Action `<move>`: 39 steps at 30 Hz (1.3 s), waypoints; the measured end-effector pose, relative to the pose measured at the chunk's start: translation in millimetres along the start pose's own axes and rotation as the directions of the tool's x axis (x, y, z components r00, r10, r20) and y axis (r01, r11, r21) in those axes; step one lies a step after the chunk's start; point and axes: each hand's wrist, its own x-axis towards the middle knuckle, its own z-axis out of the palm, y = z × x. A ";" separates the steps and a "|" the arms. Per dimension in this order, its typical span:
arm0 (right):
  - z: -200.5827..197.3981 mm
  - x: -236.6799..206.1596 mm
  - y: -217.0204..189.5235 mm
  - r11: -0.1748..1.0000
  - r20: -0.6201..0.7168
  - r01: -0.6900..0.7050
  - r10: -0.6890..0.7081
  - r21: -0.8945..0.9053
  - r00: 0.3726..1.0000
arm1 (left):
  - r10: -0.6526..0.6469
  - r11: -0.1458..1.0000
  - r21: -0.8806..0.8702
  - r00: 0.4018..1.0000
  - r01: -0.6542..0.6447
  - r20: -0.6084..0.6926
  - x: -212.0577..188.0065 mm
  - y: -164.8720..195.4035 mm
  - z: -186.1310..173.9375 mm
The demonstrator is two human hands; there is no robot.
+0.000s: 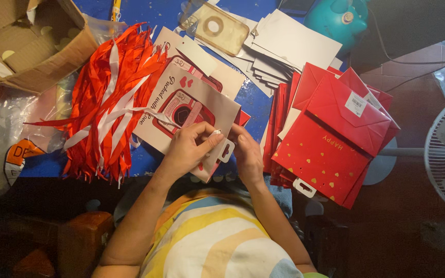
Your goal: The person assembles small red Valentine's Day gift boxes by inserting white plastic handles into slots, tucking in flaps, and tying red ribbons. They handle multiple boxes one at a time, stacking completed units on the table.
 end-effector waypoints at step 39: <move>34.8 41.6 55.3 0.942 0.316 -0.088 0.195 -0.324 0.928 | 0.536 0.750 0.510 0.838 -0.421 -0.097 -39.4 45.0 18.2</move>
